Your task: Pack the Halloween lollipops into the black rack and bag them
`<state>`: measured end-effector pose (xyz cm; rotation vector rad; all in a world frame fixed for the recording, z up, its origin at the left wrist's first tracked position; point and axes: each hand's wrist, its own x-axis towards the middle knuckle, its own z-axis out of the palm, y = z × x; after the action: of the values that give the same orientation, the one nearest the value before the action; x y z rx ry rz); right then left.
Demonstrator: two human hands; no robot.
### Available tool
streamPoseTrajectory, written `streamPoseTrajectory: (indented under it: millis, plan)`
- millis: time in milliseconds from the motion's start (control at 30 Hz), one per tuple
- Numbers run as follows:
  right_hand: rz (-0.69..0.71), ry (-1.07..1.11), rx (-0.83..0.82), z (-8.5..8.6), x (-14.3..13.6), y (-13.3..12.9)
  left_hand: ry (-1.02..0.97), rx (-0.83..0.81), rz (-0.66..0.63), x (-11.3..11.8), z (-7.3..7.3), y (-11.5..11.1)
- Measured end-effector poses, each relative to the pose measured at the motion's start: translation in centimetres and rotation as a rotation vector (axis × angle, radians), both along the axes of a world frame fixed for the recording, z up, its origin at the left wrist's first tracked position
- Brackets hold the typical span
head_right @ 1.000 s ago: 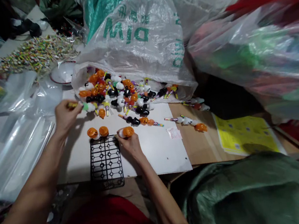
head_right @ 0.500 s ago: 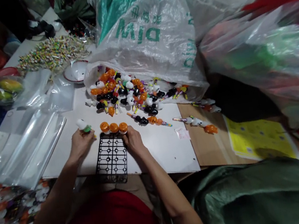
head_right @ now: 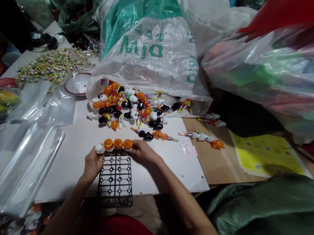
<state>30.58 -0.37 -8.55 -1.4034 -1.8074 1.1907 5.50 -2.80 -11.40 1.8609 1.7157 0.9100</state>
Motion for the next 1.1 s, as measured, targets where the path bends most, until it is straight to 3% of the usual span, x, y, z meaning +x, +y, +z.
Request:
streamPoseTrajectory:
  millis: [100,200,300,367,433,533,633,733,800,900,1000,1067,1100]
  plan:
    - [0.055,-0.335,0.151,2.4,-0.8,5.3,-0.013,0.022,0.000,0.4,0.0,0.1]
    - [0.077,-0.689,0.220,4.0,-3.5,9.6,-0.034,0.005,0.002,0.3,-0.3,-0.4]
    - [0.102,-0.838,0.216,4.0,-4.9,10.5,-0.131,-0.069,-0.041,-1.0,0.1,-0.7]
    - [0.072,-0.866,0.224,3.3,-4.0,9.5,-0.186,-0.062,-0.092,-2.0,1.3,0.4]
    - [0.038,-0.872,0.216,2.7,-2.2,8.2,-0.140,0.042,-0.071,-2.5,3.6,3.4]
    - [-0.017,-0.811,0.198,2.4,-0.5,7.5,0.096,0.212,0.043,-0.8,7.9,10.7]
    - [-0.098,-0.769,0.206,2.6,-1.7,8.5,0.450,0.036,0.026,3.1,10.5,17.9]
    - [-0.145,-0.807,0.163,2.6,-4.2,10.4,0.556,-0.113,0.028,5.8,11.2,21.2]
    - [-0.158,-0.833,0.107,2.5,-5.0,11.5,0.553,-0.127,0.033,5.3,11.2,21.1]
    - [-0.180,-0.768,0.061,2.7,-4.2,12.2,0.533,-0.123,0.058,1.4,11.0,18.6]
    - [-0.189,-0.436,-0.001,3.1,-1.5,11.2,0.157,-0.170,0.114,-2.9,9.4,14.0]
    - [-0.208,-0.108,-0.049,3.2,0.7,9.1,-0.191,-0.253,0.201,-4.6,7.6,10.3]
    - [-0.237,0.032,-0.061,3.1,1.6,7.5,-0.267,-0.286,0.253,-5.0,6.6,8.3]
